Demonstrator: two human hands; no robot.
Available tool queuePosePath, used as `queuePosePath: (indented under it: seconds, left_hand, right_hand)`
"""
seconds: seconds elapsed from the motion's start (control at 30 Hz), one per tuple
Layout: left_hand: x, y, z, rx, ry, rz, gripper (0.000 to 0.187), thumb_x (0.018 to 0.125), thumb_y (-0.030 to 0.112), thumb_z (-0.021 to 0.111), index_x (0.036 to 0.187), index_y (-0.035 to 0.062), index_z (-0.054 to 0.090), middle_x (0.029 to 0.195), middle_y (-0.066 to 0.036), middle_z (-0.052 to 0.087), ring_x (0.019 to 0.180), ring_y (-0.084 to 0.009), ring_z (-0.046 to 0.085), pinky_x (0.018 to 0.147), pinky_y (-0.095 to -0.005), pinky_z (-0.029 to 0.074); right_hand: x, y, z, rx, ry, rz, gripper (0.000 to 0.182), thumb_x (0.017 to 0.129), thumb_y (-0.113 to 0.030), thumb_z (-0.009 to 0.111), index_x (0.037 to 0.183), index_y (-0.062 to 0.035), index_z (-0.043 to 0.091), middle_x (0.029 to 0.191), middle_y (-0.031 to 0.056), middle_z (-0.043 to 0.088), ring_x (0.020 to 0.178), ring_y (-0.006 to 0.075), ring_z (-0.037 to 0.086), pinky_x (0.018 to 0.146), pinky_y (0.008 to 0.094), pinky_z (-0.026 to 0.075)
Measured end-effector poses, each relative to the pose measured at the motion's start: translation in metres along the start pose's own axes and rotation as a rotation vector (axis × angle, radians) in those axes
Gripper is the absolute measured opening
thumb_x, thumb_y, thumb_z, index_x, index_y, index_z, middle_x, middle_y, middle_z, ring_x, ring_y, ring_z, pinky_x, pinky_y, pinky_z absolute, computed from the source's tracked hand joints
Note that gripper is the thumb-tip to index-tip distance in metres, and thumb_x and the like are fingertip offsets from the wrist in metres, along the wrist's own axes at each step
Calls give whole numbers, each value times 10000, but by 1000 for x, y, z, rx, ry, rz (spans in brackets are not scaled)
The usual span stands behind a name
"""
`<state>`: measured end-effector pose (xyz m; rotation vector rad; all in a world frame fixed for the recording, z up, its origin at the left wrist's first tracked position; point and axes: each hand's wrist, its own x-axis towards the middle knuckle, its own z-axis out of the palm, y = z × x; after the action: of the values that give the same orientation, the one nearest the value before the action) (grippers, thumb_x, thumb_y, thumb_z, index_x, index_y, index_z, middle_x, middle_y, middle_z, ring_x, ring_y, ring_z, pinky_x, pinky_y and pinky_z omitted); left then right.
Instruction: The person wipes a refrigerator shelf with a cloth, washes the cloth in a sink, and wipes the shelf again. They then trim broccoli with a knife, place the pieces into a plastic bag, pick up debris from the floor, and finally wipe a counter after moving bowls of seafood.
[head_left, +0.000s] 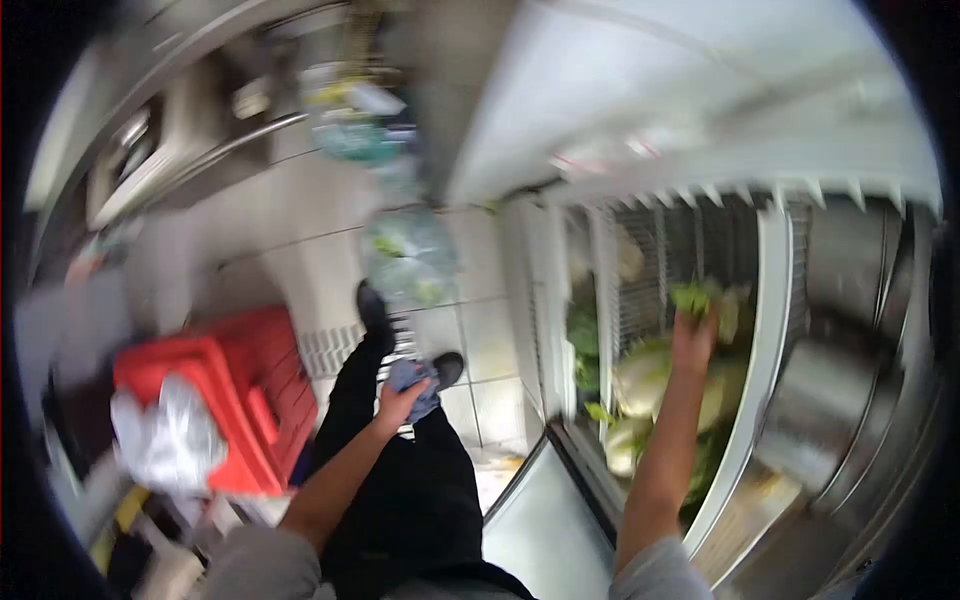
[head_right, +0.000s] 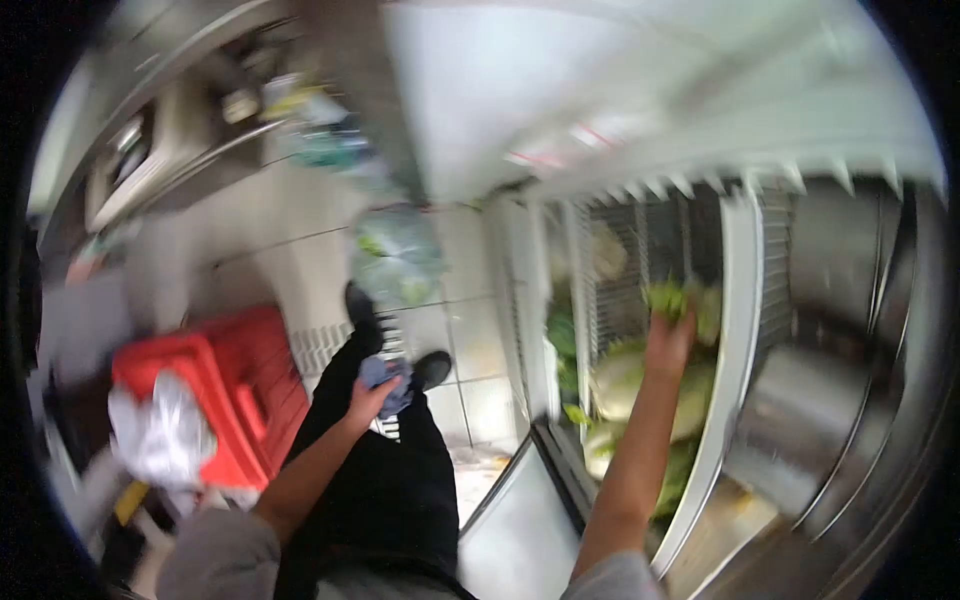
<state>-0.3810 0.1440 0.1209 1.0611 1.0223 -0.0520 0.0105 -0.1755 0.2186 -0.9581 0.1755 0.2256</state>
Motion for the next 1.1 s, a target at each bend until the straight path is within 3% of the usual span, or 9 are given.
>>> queuePosePath:
  seconds: [0.03, 0.07, 0.27, 0.3, 0.43, 0.73, 0.87, 1.0, 1.1]
  left_hand:
    - [-2, 10, 0, 3, -1, 47, 313, 768, 137, 690, 1033, 14, 576, 932, -42, 629, 847, -123, 590, 778, -274, 470]
    - [-10, 17, -3, 12, -2, 86, 331, 766, 163, 693, 1040, 20, 576, 934, -42, 631, 852, -122, 590, 782, -278, 470]
    - [-63, 104, -23, -138, 72, 168, 410, 759, 235, 705, 1091, 47, 554, 994, -51, 612, 885, -126, 577, 797, -281, 464]
    - [-70, 118, -31, -206, 60, 192, 414, 761, 236, 703, 1096, 47, 550, 1000, -49, 607, 897, -126, 573, 805, -280, 460]
    - [-83, 151, -81, -338, 149, 209, 441, 719, 348, 718, 1048, 84, 589, 938, -32, 623, 868, -126, 576, 801, -269, 449]
    - [-153, 191, -291, -463, 632, 166, 465, 657, 396, 765, 980, 97, 614, 887, -20, 631, 817, -135, 587, 744, -286, 464]
    - [-201, 135, -383, -766, 924, 140, 456, 684, 351, 758, 986, 47, 600, 828, -52, 630, 718, -131, 605, 614, -272, 481]
    - [-296, 116, -415, -1144, 1256, 351, 259, 756, 184, 695, 938, 30, 592, 801, -62, 625, 677, -136, 602, 595, -275, 488]
    - [-332, 78, -403, -1294, 1555, 471, 238, 768, 101, 658, 971, 22, 562, 835, -59, 612, 669, -145, 596, 586, -275, 493]
  right_hand:
    - [-25, 18, 51, -101, 336, 98, 241, 914, -198, 468, 1066, -24, 539, 1072, 103, 555, 969, 211, 535, 849, 352, 438]
    - [-42, 31, 57, -91, 404, 288, 234, 903, -201, 481, 1046, -28, 545, 1028, 84, 575, 939, 214, 546, 836, 360, 446]
    - [-150, 96, 93, -218, 214, 626, 263, 915, -209, 429, 1049, -10, 537, 1005, 98, 592, 931, 222, 572, 850, 373, 466]
    - [-163, 104, 106, -193, 210, 688, 173, 861, -209, 527, 930, -64, 592, 883, 53, 624, 800, 206, 603, 769, 367, 491]
    - [-193, 160, 133, -259, 308, 859, 295, 861, -264, 493, 1008, -17, 557, 948, 109, 618, 871, 278, 602, 774, 423, 496]
    - [-297, 339, 373, -737, -379, 1230, 211, 799, -189, 536, 968, -63, 521, 822, 88, 587, 798, 279, 600, 765, 411, 488]
    - [-391, 446, 513, -948, -964, 1299, 197, 829, -152, 533, 993, -45, 509, 879, 96, 585, 807, 279, 603, 718, 399, 512]
    - [-573, 467, 694, -727, -1285, 1567, 239, 875, -152, 491, 1111, -112, 503, 979, 129, 601, 929, 292, 595, 777, 454, 501]
    - [-711, 512, 812, -498, -1493, 1673, 200, 852, -235, 565, 996, -100, 535, 910, 99, 593, 844, 253, 593, 742, 434, 504]
